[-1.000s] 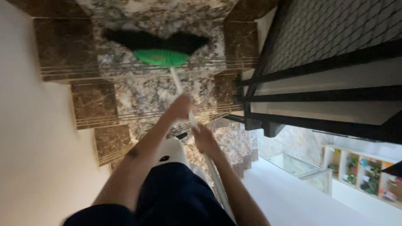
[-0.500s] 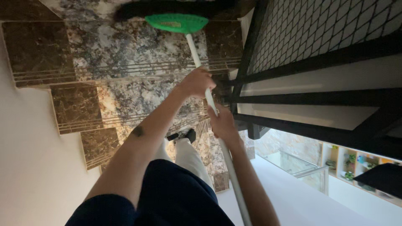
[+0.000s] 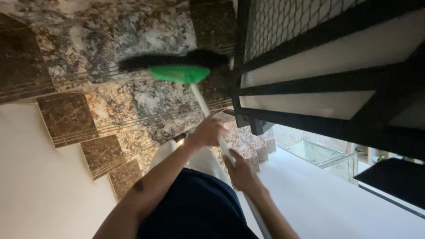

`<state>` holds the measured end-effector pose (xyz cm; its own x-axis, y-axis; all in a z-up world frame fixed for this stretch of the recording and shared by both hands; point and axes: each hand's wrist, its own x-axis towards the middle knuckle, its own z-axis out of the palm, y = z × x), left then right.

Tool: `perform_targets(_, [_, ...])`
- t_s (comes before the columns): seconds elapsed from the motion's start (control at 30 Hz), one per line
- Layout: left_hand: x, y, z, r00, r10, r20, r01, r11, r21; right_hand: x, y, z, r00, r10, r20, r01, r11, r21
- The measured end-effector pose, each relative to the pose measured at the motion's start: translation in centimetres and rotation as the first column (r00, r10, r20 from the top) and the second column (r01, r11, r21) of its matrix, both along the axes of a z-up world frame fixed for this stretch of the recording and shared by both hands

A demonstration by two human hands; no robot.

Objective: The person sweeps the stairs using a broom while stepping down the staircase.

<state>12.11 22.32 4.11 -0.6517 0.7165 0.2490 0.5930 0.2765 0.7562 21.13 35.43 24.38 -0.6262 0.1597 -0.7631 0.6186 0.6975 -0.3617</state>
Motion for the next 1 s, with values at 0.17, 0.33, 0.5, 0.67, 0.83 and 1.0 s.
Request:
perform_targets(0.17, [-12.8, 2.1, 2.7, 0.992, 0.013, -0.124, -0.049, 0.955, -0.292, -8.4, 2.4, -2.0, 0.681, 0.204, -0.704, -0.297, 0.955, -0.011])
perform_targets(0.33, [-20.7, 3.2, -0.1, 0.969, -0.061, -0.238, -0.065, 0.871, -0.487, -16.8, 2.9, -7.8, 0.954, 0.014, -0.299, -0.052, 0.991, -0.119])
perform_targets(0.5, [-12.4, 4.5, -4.7, 0.995, -0.104, 0.004, 0.086, 0.798, -0.597, -9.7, 2.9, -10.6, 0.998, 0.012, -0.061, -0.019, 0.994, -0.112])
perform_targets(0.67, [-2.3, 5.4, -1.8, 0.980, -0.087, 0.181, 0.139, 0.944, -0.299, 2.3, 3.9, -6.3, 0.996, -0.017, -0.084, 0.012, 0.998, -0.061])
perform_targets(0.83, [-1.4, 4.5, 5.7, 0.966, -0.239, 0.096, 0.254, 0.829, -0.499, 2.2, 4.7, -0.2, 0.996, 0.059, -0.069, -0.061, 0.998, -0.022])
perform_targets(1.0, [-11.9, 4.7, 5.5, 0.980, -0.002, -0.199, -0.062, 0.947, -0.315, -7.3, 4.5, -4.7, 0.835, 0.186, -0.517, -0.186, 0.981, 0.052])
